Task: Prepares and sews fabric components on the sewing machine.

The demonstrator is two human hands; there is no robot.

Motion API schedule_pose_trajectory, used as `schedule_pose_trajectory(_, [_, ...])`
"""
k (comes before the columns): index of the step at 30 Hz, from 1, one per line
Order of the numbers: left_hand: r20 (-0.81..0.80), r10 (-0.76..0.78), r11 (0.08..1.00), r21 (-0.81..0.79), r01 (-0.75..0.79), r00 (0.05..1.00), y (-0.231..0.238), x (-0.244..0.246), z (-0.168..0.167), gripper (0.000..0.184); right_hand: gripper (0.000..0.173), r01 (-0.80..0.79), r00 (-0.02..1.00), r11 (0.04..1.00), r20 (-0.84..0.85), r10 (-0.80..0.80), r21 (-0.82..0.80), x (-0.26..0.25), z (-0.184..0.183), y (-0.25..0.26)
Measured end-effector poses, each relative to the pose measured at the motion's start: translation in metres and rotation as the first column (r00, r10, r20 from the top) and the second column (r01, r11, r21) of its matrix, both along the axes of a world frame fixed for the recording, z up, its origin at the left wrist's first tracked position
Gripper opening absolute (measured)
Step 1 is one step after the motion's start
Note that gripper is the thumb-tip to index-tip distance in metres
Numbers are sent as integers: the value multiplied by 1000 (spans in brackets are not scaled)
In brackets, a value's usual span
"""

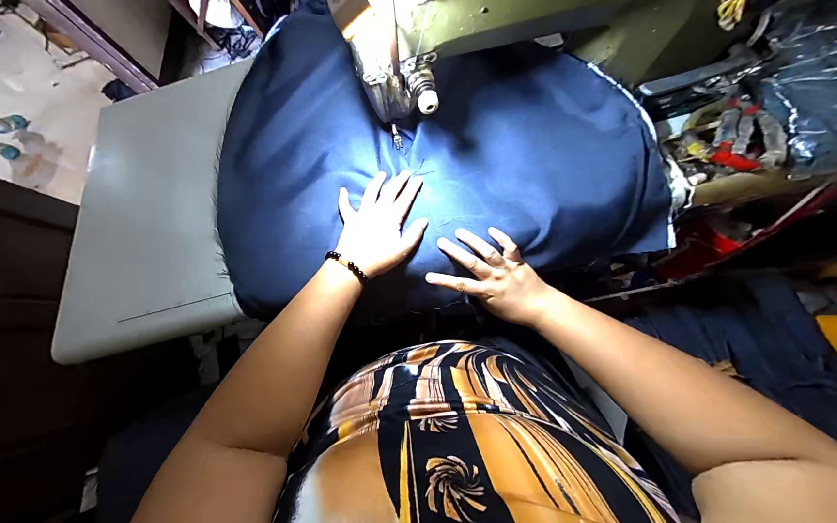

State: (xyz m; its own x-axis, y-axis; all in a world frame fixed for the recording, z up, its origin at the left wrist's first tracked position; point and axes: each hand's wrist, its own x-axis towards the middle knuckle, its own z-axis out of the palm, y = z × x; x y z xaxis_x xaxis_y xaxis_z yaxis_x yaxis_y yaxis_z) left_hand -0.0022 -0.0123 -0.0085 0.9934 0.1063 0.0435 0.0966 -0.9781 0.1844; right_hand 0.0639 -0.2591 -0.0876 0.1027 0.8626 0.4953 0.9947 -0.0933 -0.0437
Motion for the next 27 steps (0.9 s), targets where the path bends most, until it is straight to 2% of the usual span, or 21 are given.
schedule_pose_trajectory(3, [2,-18,1000,8,18,1000,1,-1,1,67,34,-28,1000,991,-8,29,132,-1,1,2])
schedule_pose_trajectory(5, [16,-11,999,39,11,1000,0,-5,8,66,21,-82,995,975,-47,93,205,-7,17,-1])
schedule_pose_trajectory(8, [84,88,996,-28,-86,993,-14,-16,22,54,23,-141,977,963,-125,173,229,-22,51,-5])
schedule_pose_trajectory(10, [118,189,973,-156,-169,975,-21,-16,25,50,22,-126,978,974,-144,154,186,-28,68,-3])
schedule_pose_trajectory(12, [116,216,956,-230,-185,970,-17,-8,17,50,22,-119,979,981,-147,142,156,-32,75,1])
schedule_pose_trajectory(17, [119,0,994,-105,13,993,7,-2,-1,59,23,-116,977,991,-172,126,64,-34,60,7])
schedule_pose_trajectory(27, [81,-35,998,-47,39,996,4,-6,-1,57,23,-123,961,986,-234,147,114,-33,56,6])
